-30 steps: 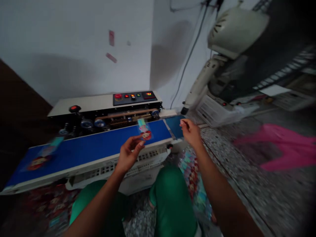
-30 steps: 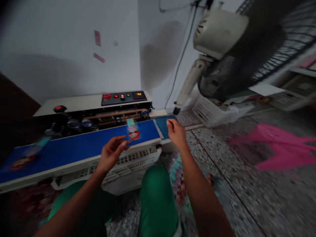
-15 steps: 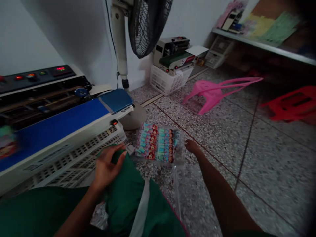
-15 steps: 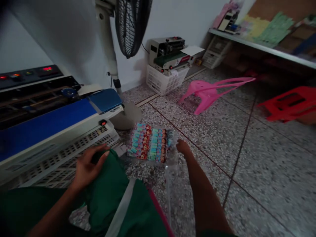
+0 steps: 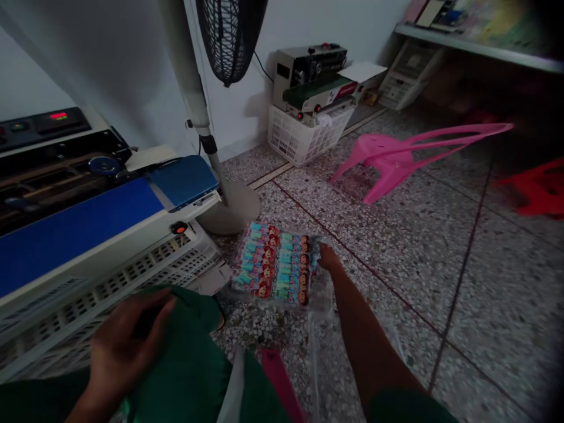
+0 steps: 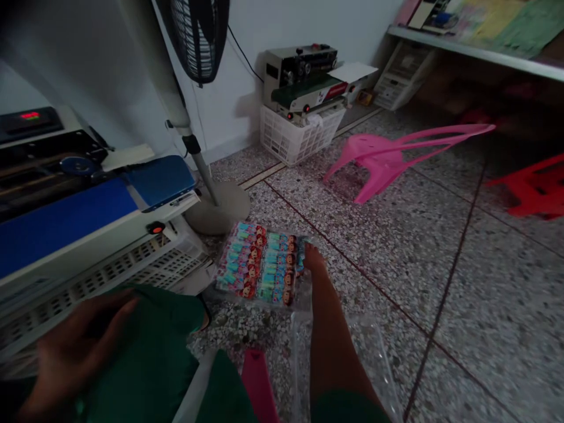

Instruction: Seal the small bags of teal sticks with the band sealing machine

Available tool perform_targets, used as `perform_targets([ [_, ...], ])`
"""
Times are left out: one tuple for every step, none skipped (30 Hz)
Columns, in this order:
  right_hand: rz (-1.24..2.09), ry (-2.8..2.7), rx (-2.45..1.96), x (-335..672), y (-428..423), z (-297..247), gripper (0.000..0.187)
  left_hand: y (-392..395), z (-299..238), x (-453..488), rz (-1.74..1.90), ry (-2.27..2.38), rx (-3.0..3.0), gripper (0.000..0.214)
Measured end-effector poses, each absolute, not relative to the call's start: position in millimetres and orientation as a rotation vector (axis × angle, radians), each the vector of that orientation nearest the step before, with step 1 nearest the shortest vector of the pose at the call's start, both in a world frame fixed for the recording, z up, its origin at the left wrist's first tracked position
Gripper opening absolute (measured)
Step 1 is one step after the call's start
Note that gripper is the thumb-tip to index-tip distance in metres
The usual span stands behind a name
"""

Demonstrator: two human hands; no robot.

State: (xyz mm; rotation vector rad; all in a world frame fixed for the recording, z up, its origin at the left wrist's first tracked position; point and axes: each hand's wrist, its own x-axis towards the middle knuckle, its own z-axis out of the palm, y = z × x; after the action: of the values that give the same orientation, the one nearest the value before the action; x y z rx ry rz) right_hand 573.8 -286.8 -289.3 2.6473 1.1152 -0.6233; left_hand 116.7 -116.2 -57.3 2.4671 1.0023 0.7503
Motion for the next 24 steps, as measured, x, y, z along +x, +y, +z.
perform_targets([
  [-0.605,1.121,2.643,576.9,-282.9,-292.8,0.072,-115.8,-57.2,116.4,0.747,1.017,2.465,0.025],
  [-0.59,1.125,2.638,579.1,-279.6,-296.2,0.075,-115.2,-57.2,116.5,0.743,1.031,2.463,0.025],
  [-0.578,1.13,2.629,580.5,-277.0,-299.2,0.076,-114.7,-57.1,117.0,0.737,1.044,2.462,0.025],
  [-0.565,1.132,2.62,581.0,-275.1,-301.9,0.078,-114.1,-56.9,117.8,0.739,1.054,2.462,0.024],
  [-0.547,1.134,2.612,580.8,-273.9,-304.0,0.078,-113.5,-56.5,119.0,0.74,1.061,2.461,0.024],
  [-0.524,1.136,2.605,580.1,-273.5,-305.6,0.077,-113.0,-55.9,120.5,0.743,1.068,2.46,0.024],
  [-0.496,1.138,2.598,579.1,-273.8,-306.6,0.075,-112.6,-55.2,122.2,0.743,1.073,2.463,0.023],
  [-0.469,1.141,2.59,577.8,-274.8,-307.3,0.071,-112.3,-54.3,123.9,0.739,1.082,2.474,0.022],
  [-0.444,1.145,2.579,576.6,-276.2,-307.5,0.066,-112.1,-53.5,125.6,0.733,1.089,2.49,0.021],
  [-0.425,1.153,2.565,575.5,-277.8,-307.6,0.06,-112.0,-52.8,127.2,0.732,1.094,2.508,0.02],
  [-0.411,1.164,2.548,574.6,-279.5,-307.6,0.052,-112.0,-52.2,128.6,0.727,1.095,2.52,0.019],
  [-0.402,1.177,2.528,573.9,-280.9,-307.5,0.045,-112.2,-51.7,129.9,0.723,1.095,2.525,0.018],
  [-0.396,1.195,2.508,573.4,-282.0,-307.6,0.038,-112.4,-51.4,130.9,0.71,1.097,2.522,0.018],
  [-0.39,1.216,2.487,573.2,-282.6,-307.8,0.034,-112.6,-51.2,131.7,0.699,1.103,2.513,0.019],
  [-0.387,1.24,2.465,573.0,-282.8,-308.1,0.031,-112.8,-51.1,132.5,0.691,1.109,2.502,0.019],
  [-0.39,1.266,2.443,572.8,-282.6,-308.5,0.031,-112.9,-51.0,133.2,0.687,1.115,2.495,0.019],
  [-0.4,1.292,2.42,572.6,-282.2,-308.9,0.032,-113.0,-50.9,134.0,0.684,1.117,2.492,0.019],
  [-0.416,1.318,2.396,572.3,-281.7,-309.4,0.034,-112.9,-50.7,134.7,0.685,1.113,2.494,0.02],
  [-0.435,1.342,2.372,571.9,-281.3,-309.8,0.036,-112.7,-50.6,135.4,0.686,1.102,2.497,0.019],
  [-0.454,1.361,2.349,571.6,-280.9,-310.3,0.038,-112.4,-50.4,136.1,0.69,1.088,2.501,0.019],
  [-0.47,1.377,2.329,571.4,-280.6,-310.8,0.039,-112.1,-50.3,136.6,0.69,1.074,2.504,0.019],
  [-0.482,1.388,2.312,571.4,-280.4,-311.2,0.037,-111.7,-50.3,137.1,0.694,1.064,2.505,0.019],
  [-0.493,1.395,2.297,571.5,-280.2,-311.8,0.035,-111.5,-50.3,137.5,0.697,1.061,2.503,0.019],
  [-0.502,1.398,2.285,571.9,-279.8,-312.4,0.032,-111.2,-50.3,137.7,0.7,1.065,2.504,0.019],
])
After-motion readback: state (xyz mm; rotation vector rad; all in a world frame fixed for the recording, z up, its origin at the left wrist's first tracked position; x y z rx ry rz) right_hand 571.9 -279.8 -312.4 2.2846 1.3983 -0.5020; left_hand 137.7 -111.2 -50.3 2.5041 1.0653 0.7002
